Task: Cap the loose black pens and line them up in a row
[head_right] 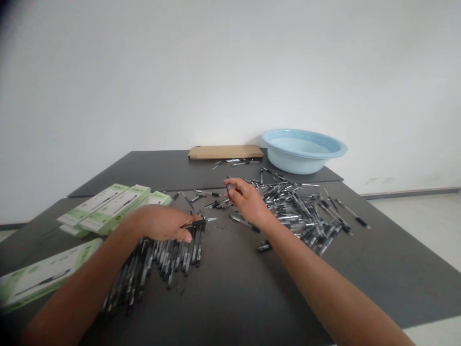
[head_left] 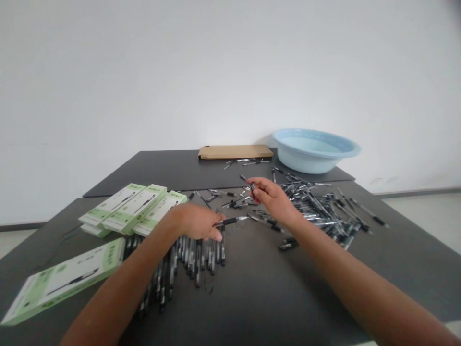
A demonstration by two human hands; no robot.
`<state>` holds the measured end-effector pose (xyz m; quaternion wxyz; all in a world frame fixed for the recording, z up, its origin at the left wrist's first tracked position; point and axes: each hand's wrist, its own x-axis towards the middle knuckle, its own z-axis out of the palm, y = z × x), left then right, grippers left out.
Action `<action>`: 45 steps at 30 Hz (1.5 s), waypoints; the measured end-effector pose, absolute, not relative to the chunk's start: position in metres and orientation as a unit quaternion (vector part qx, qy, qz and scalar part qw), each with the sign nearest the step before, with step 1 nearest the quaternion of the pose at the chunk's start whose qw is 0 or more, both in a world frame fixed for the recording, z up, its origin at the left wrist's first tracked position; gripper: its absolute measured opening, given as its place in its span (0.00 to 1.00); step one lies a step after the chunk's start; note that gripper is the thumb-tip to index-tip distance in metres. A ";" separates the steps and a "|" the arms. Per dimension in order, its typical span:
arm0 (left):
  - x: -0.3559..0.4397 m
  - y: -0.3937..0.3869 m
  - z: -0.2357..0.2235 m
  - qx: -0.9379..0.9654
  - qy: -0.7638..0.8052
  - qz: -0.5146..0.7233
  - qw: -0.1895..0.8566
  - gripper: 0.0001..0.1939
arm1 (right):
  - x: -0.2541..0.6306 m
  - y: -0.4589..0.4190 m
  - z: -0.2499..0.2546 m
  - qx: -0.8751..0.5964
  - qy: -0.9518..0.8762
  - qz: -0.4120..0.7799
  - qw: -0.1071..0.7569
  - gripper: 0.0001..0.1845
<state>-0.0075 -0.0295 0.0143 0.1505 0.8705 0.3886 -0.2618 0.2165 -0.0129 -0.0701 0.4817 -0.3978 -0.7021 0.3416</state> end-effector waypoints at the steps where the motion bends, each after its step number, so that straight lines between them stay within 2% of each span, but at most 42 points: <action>1: -0.006 -0.029 0.014 0.867 0.386 -0.269 0.161 0.23 | 0.218 -0.022 -0.074 -0.373 -0.674 0.396 0.500 0.13; 3: -0.004 -0.029 0.012 0.859 0.381 -0.290 0.180 0.24 | 0.219 -0.036 -0.082 -0.329 -0.618 0.475 0.533 0.10; 6: -0.003 -0.029 0.010 0.857 0.382 -0.293 0.183 0.26 | 0.218 -0.048 -0.093 -0.285 -0.556 0.530 0.573 0.10; 11: -0.001 -0.028 0.007 0.856 0.379 -0.299 0.184 0.24 | 0.213 -0.059 -0.098 -0.254 -0.516 0.555 0.600 0.11; 21: -0.001 -0.022 0.000 0.858 0.371 -0.294 0.199 0.20 | 0.199 -0.073 -0.099 -0.239 -0.504 0.578 0.596 0.08; 29: 0.002 -0.024 0.002 0.852 0.376 -0.307 0.197 0.24 | 0.198 -0.074 -0.102 -0.255 -0.525 0.570 0.579 0.08; 36: 0.006 -0.026 0.001 0.851 0.381 -0.316 0.175 0.21 | 0.195 -0.079 -0.101 -0.325 -0.603 0.505 0.525 0.08; 41: 0.008 -0.027 0.001 0.851 0.375 -0.327 0.169 0.26 | 0.194 -0.081 -0.104 -0.358 -0.625 0.486 0.496 0.07; 45: 0.009 -0.030 0.002 0.860 0.369 -0.323 0.139 0.25 | 0.194 -0.080 -0.105 -0.391 -0.655 0.445 0.469 0.05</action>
